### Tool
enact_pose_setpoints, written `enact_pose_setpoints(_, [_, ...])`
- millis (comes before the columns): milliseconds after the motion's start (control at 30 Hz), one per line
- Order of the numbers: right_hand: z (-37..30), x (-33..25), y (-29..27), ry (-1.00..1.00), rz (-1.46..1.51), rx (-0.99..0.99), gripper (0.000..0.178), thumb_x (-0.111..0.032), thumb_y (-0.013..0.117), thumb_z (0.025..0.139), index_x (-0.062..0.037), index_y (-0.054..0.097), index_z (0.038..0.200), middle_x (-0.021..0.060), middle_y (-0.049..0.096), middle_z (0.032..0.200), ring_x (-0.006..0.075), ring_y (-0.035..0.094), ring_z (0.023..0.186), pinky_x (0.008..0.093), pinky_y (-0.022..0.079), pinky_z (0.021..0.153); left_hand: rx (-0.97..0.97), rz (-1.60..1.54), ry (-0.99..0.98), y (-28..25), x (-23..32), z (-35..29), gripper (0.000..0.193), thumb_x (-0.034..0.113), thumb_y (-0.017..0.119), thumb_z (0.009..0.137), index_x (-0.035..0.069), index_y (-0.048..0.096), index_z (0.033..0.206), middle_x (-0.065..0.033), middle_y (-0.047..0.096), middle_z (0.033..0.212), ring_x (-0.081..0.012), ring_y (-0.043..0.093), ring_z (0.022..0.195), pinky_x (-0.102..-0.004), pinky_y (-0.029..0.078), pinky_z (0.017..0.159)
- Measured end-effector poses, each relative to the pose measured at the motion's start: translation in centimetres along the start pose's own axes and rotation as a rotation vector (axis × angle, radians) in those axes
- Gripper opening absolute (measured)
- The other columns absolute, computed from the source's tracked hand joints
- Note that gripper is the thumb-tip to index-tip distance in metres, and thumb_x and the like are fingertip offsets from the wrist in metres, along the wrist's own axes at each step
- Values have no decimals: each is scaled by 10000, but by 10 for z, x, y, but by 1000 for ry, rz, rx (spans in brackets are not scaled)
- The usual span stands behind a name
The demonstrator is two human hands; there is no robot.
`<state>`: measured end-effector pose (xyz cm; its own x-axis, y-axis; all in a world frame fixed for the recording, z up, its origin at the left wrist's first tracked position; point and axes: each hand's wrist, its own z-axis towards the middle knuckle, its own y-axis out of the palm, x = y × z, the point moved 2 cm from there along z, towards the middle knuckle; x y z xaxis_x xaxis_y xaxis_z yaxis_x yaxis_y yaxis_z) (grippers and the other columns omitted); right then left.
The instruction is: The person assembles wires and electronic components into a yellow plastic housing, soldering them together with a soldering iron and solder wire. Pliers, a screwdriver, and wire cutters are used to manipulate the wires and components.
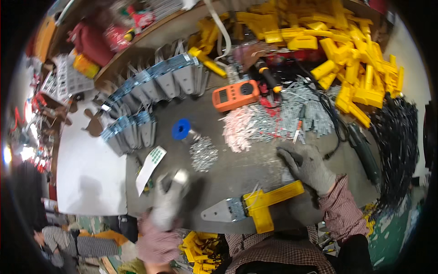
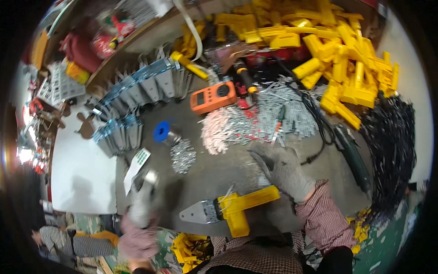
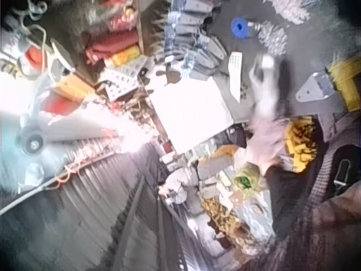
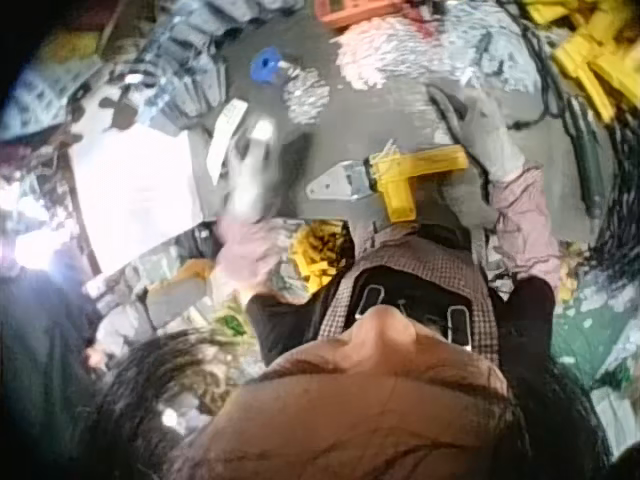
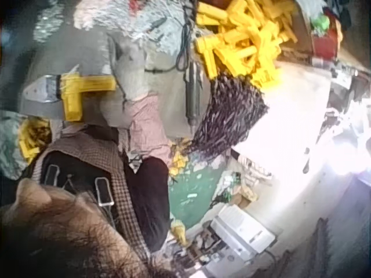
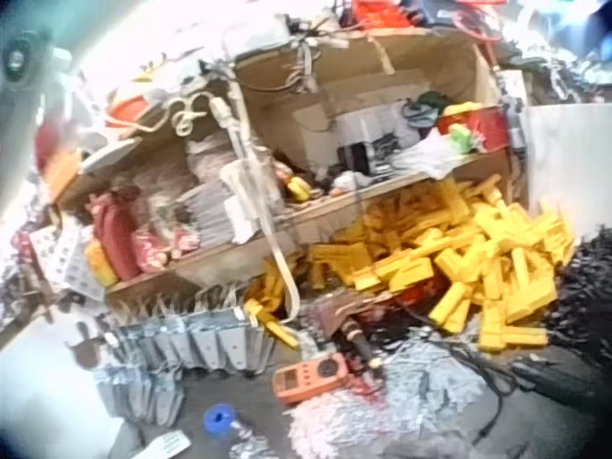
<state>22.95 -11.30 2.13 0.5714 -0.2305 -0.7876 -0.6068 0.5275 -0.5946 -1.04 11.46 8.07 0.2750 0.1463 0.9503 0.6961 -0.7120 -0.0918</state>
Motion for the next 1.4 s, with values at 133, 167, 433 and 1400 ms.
enact_pose_setpoints(133, [6, -37, 19, -447, 465, -227, 183, -112, 588, 946, -98, 672, 1108, 151, 698, 849, 283, 696, 729, 387, 556, 660, -1007, 1299, 169, -11, 7, 4, 321, 383, 577, 955, 85, 678, 1021, -112, 678, 840, -270, 668, 711, -382, 528, 631])
enact_pose_setpoints(167, [3, -37, 17, -431, 446, -207, 183, -112, 588, 946, -98, 672, 1108, 151, 698, 849, 283, 696, 729, 387, 556, 660, -836, 1206, 363, 18, 8, 20, 303, 369, 592, 941, 90, 672, 1028, -121, 668, 881, -307, 655, 772, -410, 522, 662])
enact_pose_setpoints(433, [-4, -18, 27, -205, 269, -341, 341, -371, 577, 950, -61, 618, 1086, 105, 616, 677, 220, 646, 609, 347, 507, 569, -364, 1344, 958, 173, -5, 129, 314, 179, 693, 768, 15, 607, 1021, -163, 580, 1041, -347, 578, 1010, -437, 481, 838])
enact_pose_setpoints(1400, [-2, -36, 19, 313, 581, -228, 233, -209, 640, 944, -13, 660, 1067, 44, 664, 931, 87, 602, 845, 250, 495, 763, -187, -82, 105, 105, -26, 9, 219, 96, 667, 918, -60, 663, 1071, -72, 686, 984, -91, 626, 877, -244, 521, 791])
